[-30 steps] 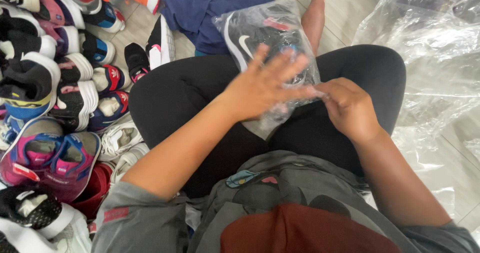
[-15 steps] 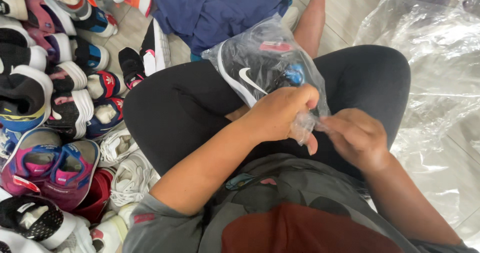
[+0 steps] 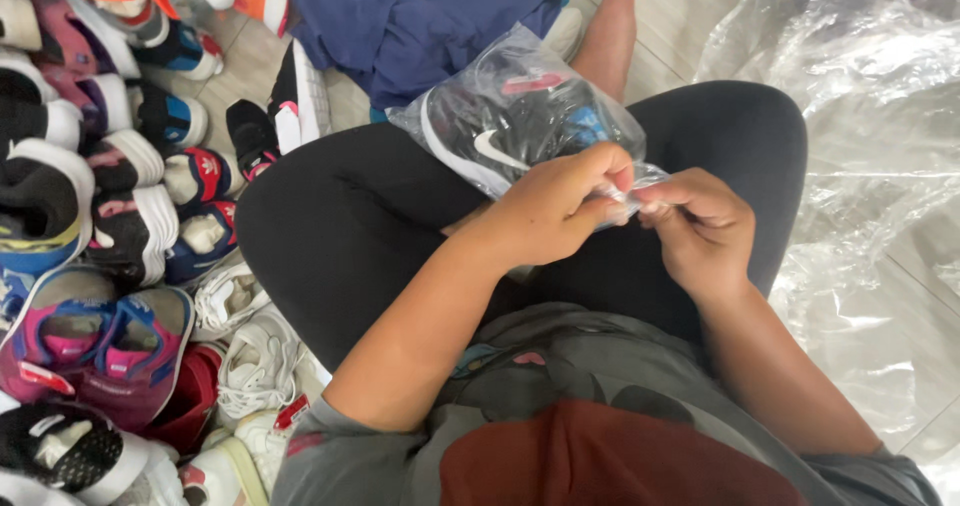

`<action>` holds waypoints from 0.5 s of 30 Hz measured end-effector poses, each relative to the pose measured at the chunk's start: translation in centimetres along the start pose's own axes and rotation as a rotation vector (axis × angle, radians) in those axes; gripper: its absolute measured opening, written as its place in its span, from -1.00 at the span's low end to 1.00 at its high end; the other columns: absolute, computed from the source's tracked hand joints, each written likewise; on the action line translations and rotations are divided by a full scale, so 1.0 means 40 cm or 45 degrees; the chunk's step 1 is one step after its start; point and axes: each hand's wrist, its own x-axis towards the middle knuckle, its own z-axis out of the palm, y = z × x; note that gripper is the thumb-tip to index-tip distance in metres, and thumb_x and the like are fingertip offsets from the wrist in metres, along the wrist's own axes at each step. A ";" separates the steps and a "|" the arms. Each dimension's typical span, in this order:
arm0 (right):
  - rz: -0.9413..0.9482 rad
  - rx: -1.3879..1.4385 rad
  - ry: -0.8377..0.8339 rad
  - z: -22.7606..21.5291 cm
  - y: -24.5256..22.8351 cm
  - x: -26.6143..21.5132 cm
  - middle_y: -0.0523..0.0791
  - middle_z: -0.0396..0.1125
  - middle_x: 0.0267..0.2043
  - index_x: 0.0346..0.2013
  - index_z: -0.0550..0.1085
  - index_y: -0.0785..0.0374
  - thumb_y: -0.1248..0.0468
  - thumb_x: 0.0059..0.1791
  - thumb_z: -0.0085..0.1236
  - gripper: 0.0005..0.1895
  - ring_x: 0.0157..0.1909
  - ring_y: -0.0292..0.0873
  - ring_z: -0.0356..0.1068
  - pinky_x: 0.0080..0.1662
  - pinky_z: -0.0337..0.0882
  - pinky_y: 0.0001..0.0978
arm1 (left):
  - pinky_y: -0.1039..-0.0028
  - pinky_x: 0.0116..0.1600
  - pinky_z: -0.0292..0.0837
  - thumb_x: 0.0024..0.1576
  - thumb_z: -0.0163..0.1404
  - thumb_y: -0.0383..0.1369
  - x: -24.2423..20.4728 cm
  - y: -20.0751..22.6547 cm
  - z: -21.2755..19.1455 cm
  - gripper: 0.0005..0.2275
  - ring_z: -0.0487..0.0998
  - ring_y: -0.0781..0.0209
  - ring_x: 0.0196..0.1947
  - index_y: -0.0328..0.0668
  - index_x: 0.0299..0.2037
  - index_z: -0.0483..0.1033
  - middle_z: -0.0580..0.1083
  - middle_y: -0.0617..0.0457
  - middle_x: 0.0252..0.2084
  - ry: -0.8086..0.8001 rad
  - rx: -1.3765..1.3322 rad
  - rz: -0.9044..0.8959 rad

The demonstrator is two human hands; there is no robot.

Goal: The person sits on the floor among many shoes, removes sneakers from a plastic bag by hand, ties the laces of black sneakers, puts sneakers into a plastic bag, and places them onto a shelf.

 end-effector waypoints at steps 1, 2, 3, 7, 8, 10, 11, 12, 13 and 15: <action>0.056 0.101 0.013 -0.004 0.009 -0.010 0.03 0.37 -0.46 -0.29 0.58 0.51 0.52 0.01 0.27 -0.96 -0.49 -0.11 0.42 -0.34 0.47 -0.28 | 0.03 -0.07 0.51 0.23 0.04 -0.29 0.000 0.001 0.000 -0.80 0.62 -0.27 -0.20 -0.10 -0.06 0.31 0.56 -0.10 -0.38 0.008 -0.008 -0.029; 0.116 0.207 0.017 -0.005 0.018 -0.021 0.05 0.35 -0.49 -0.24 0.55 0.56 0.57 -0.01 0.25 -0.93 -0.50 -0.12 0.44 -0.36 0.48 -0.30 | 0.09 -0.04 0.53 0.24 0.02 -0.31 -0.006 0.001 0.000 -0.86 0.64 -0.17 -0.20 -0.08 -0.08 0.37 0.60 -0.02 -0.39 0.023 -0.018 -0.067; 0.119 0.206 0.018 -0.014 0.019 -0.037 0.05 0.35 -0.49 -0.24 0.55 0.56 0.57 -0.01 0.25 -0.93 -0.50 -0.12 0.44 -0.36 0.48 -0.30 | 0.09 -0.04 0.53 0.24 0.02 -0.31 -0.004 -0.002 -0.002 -0.86 0.64 -0.17 -0.20 -0.08 -0.08 0.37 0.60 -0.02 -0.39 0.020 -0.019 -0.069; 0.595 0.122 0.054 -0.014 -0.019 -0.015 -0.02 0.43 -0.37 -0.03 0.55 0.41 0.48 0.04 0.25 -0.81 -0.33 -0.26 0.44 -0.24 0.46 -0.40 | 0.21 0.15 0.44 0.24 -0.01 -0.50 0.000 -0.034 0.006 -0.93 0.61 0.13 -0.25 -0.07 -0.24 0.50 0.56 0.14 -0.40 0.044 -0.431 0.152; 0.710 0.068 0.041 -0.010 -0.042 0.007 -0.06 0.43 -0.32 -0.04 0.55 0.35 0.43 0.08 0.23 -0.84 -0.29 -0.33 0.38 -0.21 0.42 -0.45 | 0.28 0.20 0.41 0.23 0.00 -0.51 0.007 -0.048 0.016 -0.89 0.58 0.23 -0.25 -0.03 -0.30 0.51 0.54 0.23 -0.40 0.034 -0.557 0.243; 0.697 -0.097 0.014 -0.008 0.006 0.001 -0.03 0.44 -0.36 -0.10 0.57 0.32 0.39 0.07 0.27 -0.88 -0.36 -0.25 0.40 -0.28 0.41 -0.38 | 0.25 0.29 0.28 0.22 0.01 -0.49 0.013 -0.053 0.037 -0.89 0.56 0.22 -0.26 0.00 -0.31 0.48 0.49 0.25 -0.42 0.013 -0.465 0.306; 0.679 -0.259 -0.021 -0.009 0.030 -0.002 0.01 0.45 -0.40 -0.16 0.58 0.29 0.35 0.07 0.30 -0.91 -0.42 -0.17 0.42 -0.35 0.39 -0.31 | 0.22 0.39 0.16 0.22 0.01 -0.48 0.018 -0.055 0.048 -0.88 0.54 0.20 -0.27 0.03 -0.33 0.45 0.45 0.27 -0.44 -0.001 -0.370 0.371; 0.680 -0.264 -0.014 -0.004 0.025 0.014 0.01 0.45 -0.40 -0.16 0.58 0.29 0.35 0.07 0.30 -0.91 -0.42 -0.17 0.42 -0.35 0.39 -0.31 | 0.22 0.39 0.16 0.22 0.01 -0.48 0.024 -0.044 0.042 -0.88 0.54 0.20 -0.27 0.03 -0.33 0.45 0.45 0.27 -0.44 -0.007 -0.374 0.375; 0.724 -0.220 -0.039 0.003 0.019 0.031 -0.03 0.42 -0.46 -0.22 0.58 0.28 0.29 0.06 0.31 -0.89 -0.47 -0.21 0.38 -0.38 0.37 -0.36 | 0.24 0.22 0.26 0.21 0.01 -0.52 0.029 -0.033 0.035 -0.87 0.52 0.16 -0.33 -0.01 -0.35 0.45 0.44 0.23 -0.47 0.009 -0.343 0.390; 0.768 -0.167 -0.069 0.008 0.016 0.036 -0.06 0.38 -0.52 -0.28 0.58 0.27 0.22 0.06 0.32 -0.84 -0.51 -0.26 0.35 -0.42 0.34 -0.41 | 0.27 0.05 0.37 0.20 0.00 -0.55 0.037 -0.023 0.035 -0.85 0.50 0.11 -0.39 -0.04 -0.36 0.44 0.44 0.19 -0.49 0.029 -0.306 0.396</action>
